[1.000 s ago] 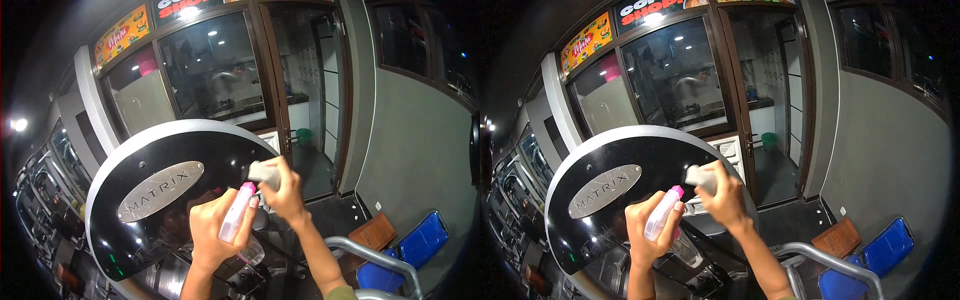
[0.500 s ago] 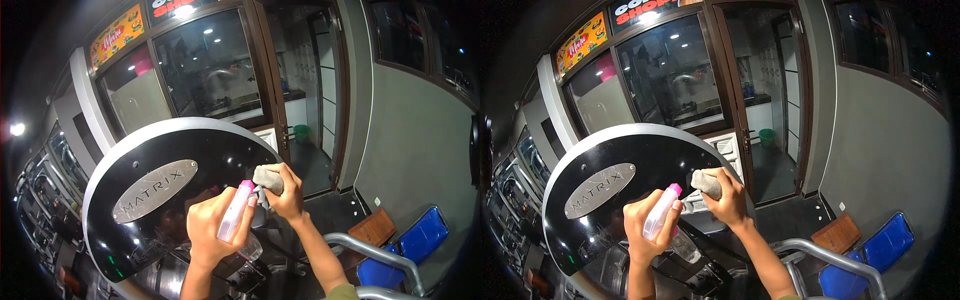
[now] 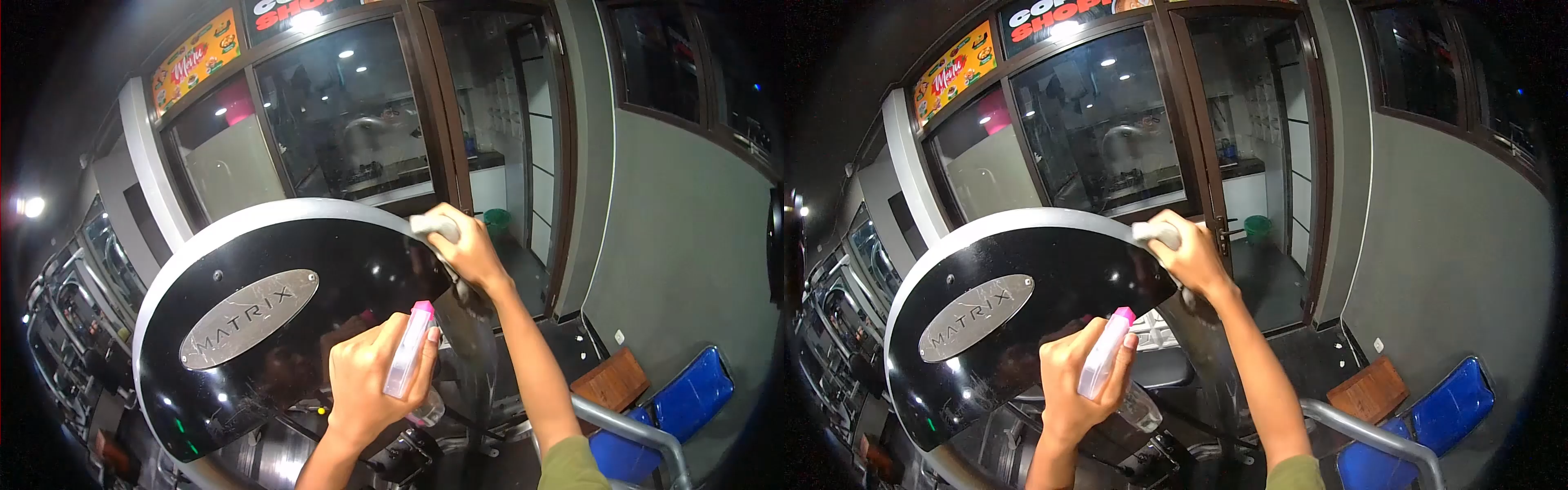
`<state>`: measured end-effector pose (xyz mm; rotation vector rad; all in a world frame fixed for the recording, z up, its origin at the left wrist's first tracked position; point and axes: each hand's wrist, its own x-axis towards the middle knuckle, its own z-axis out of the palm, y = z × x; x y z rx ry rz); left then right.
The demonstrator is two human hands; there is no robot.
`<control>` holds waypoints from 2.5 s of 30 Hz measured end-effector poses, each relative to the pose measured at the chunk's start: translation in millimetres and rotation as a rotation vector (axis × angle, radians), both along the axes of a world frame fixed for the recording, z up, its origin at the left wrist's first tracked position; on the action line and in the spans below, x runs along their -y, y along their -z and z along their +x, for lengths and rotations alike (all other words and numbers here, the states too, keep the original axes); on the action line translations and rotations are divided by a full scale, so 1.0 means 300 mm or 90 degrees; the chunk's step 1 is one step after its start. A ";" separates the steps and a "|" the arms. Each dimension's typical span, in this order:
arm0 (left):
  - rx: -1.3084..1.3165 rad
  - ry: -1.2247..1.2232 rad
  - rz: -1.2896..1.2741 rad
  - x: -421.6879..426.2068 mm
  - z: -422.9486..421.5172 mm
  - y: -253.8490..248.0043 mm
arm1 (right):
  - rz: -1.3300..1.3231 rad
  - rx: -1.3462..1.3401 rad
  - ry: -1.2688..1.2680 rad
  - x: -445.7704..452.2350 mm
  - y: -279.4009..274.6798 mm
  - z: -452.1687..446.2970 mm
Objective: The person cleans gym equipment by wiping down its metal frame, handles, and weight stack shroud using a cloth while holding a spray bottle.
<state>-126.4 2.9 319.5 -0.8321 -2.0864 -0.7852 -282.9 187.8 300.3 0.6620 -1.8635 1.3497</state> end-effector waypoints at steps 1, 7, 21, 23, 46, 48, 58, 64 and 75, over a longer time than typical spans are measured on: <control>-0.002 0.010 0.019 -0.014 -0.001 0.003 | 0.028 -0.038 -0.005 0.012 -0.038 -0.016; 0.081 0.107 0.079 -0.087 -0.021 0.114 | 0.027 0.116 -0.014 -0.003 -0.055 -0.019; 0.528 0.211 0.282 -0.107 -0.094 0.428 | -0.081 0.174 0.050 -0.093 0.187 0.035; 0.511 0.194 0.271 -0.104 -0.094 0.419 | -0.034 0.084 0.084 -0.069 0.159 0.043; 0.637 0.268 0.368 0.031 -0.085 0.495 | 0.515 -0.205 0.225 -0.147 0.436 0.239; 0.651 0.258 0.365 0.036 -0.088 0.490 | 0.540 -0.213 0.258 -0.122 0.396 0.241; 0.673 0.267 0.419 0.011 -0.089 0.517 | 0.363 -0.206 0.307 -0.074 0.424 0.226; 0.560 0.216 0.398 -0.033 -0.112 0.612 | 0.369 -0.069 0.202 -0.252 0.563 0.303; 0.549 0.228 0.476 -0.095 -0.126 0.593 | 0.040 -0.021 0.192 -0.158 0.595 0.332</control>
